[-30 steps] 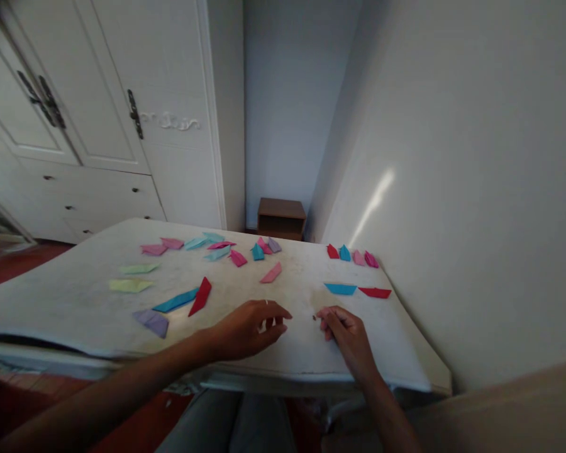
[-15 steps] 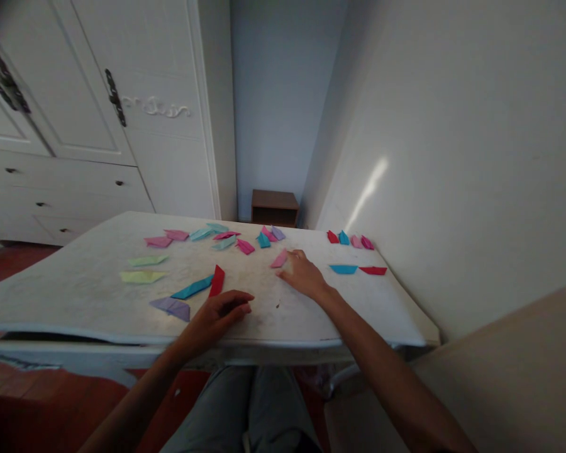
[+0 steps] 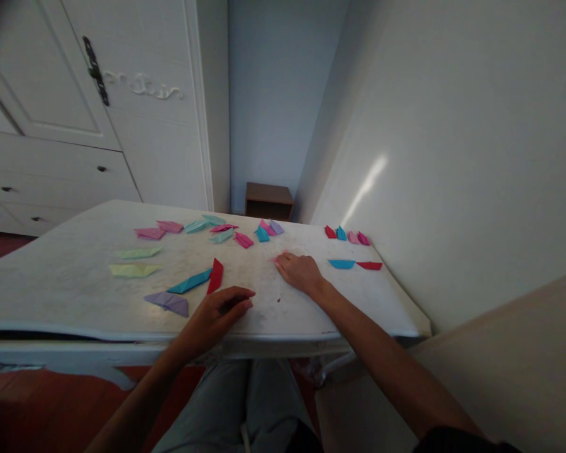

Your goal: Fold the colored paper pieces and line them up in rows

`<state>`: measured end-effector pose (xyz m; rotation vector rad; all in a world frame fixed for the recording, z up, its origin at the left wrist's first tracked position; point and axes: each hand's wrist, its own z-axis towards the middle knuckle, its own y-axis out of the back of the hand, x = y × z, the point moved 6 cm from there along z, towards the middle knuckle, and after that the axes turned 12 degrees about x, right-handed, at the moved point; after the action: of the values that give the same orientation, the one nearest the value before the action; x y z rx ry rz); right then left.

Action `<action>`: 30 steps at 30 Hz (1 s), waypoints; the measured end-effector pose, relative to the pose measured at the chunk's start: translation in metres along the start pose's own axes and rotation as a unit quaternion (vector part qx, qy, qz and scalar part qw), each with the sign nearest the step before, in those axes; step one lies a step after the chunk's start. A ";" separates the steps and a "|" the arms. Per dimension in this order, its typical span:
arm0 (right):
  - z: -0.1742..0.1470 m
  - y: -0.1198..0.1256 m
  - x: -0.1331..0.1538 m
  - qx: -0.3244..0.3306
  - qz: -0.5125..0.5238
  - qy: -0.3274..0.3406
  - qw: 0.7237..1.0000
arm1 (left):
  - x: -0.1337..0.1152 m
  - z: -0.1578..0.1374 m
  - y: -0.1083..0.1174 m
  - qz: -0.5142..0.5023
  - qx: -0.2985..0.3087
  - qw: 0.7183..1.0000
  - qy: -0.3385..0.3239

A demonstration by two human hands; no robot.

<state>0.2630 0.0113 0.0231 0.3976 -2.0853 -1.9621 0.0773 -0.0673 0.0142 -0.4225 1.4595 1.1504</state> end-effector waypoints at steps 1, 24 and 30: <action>-0.004 0.001 0.000 -0.025 0.040 0.008 0.999 | 0.000 0.000 0.000 0.001 -0.001 1.000 0.000; -0.050 -0.014 0.049 -0.117 0.771 0.027 0.626 | 0.012 0.003 0.015 -0.177 -0.130 0.974 0.045; -0.055 -0.018 0.042 -0.086 0.772 0.005 0.630 | 0.011 0.004 0.014 -0.185 -0.133 0.972 0.055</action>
<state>0.2441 -0.0564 0.0082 -1.0917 -1.1480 -0.8952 0.0652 -0.0538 0.0103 -0.9176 1.2531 1.0316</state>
